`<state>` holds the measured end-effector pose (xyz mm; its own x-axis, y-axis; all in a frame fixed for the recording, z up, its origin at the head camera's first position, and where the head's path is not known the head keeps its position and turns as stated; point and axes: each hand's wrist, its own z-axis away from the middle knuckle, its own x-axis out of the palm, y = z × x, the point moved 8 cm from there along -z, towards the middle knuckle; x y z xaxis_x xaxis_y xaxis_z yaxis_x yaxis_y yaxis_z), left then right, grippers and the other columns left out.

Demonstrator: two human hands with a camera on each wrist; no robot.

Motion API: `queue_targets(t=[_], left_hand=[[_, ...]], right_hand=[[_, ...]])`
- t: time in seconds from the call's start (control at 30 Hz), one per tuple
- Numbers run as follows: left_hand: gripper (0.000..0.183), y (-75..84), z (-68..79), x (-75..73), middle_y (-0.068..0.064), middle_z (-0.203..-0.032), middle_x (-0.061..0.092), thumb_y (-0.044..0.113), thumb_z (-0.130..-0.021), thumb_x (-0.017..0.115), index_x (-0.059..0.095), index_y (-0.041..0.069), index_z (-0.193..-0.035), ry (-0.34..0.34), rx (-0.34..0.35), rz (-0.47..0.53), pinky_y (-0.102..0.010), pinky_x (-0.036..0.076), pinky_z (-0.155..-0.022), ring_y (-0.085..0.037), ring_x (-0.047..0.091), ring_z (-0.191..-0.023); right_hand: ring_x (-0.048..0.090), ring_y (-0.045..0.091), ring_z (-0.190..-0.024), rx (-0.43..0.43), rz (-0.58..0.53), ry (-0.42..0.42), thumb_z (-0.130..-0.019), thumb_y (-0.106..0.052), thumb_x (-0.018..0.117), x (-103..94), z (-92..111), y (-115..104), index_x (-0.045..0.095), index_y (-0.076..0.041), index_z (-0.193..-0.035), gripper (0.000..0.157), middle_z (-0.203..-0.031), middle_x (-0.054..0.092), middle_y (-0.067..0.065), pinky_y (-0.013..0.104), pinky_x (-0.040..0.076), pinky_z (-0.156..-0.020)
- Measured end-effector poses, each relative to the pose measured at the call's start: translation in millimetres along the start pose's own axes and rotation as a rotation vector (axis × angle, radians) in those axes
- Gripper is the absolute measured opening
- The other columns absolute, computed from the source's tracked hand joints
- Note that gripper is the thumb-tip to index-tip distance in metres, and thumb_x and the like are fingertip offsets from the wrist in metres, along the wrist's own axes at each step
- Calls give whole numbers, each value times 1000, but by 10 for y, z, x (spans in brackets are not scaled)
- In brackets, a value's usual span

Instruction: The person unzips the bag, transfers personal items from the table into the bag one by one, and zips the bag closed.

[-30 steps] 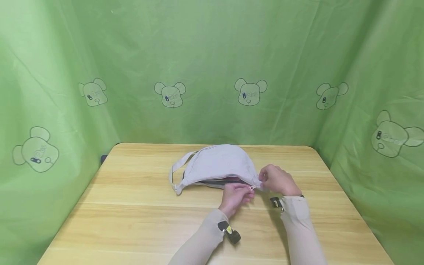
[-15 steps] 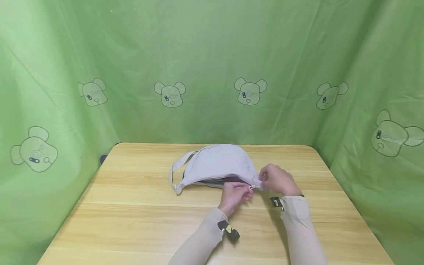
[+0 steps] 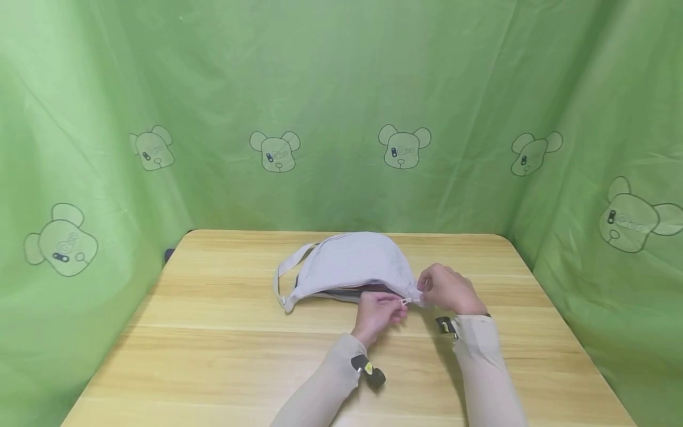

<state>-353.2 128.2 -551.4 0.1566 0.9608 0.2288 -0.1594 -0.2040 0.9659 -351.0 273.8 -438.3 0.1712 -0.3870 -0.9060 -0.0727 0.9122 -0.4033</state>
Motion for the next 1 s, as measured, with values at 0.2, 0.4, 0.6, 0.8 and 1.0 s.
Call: queue_targets(t=[0.2, 0.4, 0.6, 0.8, 1.0], left_hand=[[13, 21, 13, -1, -21, -84, 79, -5, -84, 73, 77, -5, -96, -3, 16, -22, -27, 63, -62, -14, 75, -65], [12, 39, 16, -10, -20, -84, 79, -5, -85, 73, 77, -5, -96, 3, 28, -49, -28, 64, -63, -13, 74, -64], [12, 70, 19, -21, -20, -84, 79, -5, -85, 73, 77, -5, -96, 4, 34, -72, -29, 64, -63, -15, 75, -65], [12, 112, 25, -36, -21, -84, 78, -5, -85, 73, 77, -5, -96, 1, 45, -79, -30, 65, -64, -18, 76, -67], [12, 98, 13, -58, -20, -83, 79, -4, -85, 74, 77, -5, -96, 1, 41, -87, -30, 64, -64, -17, 76, -66]], right_hand=[[67, 23, -82, 11, -11, -12, -72, -6, 78, 9, 2, 21, 77, -11, -97, 25, -97, 77, 8, 44, 51, -68], [68, 24, -84, 15, -14, -15, -72, -5, 78, 20, 3, 41, 77, -11, -98, 27, -99, 77, 9, 46, 52, -70], [68, 25, -85, 12, -15, -16, -71, -4, 77, 20, 2, 46, 77, -11, -99, 29, -100, 77, 10, 47, 53, -70], [68, 25, -86, 5, -16, -20, -71, -4, 76, 15, -8, 39, 77, -11, -99, 29, -101, 77, 10, 48, 54, -71], [67, 24, -84, -6, -21, -21, -72, -5, 76, 23, -20, 41, 77, -11, -98, 27, -100, 77, 10, 43, 52, -68]])
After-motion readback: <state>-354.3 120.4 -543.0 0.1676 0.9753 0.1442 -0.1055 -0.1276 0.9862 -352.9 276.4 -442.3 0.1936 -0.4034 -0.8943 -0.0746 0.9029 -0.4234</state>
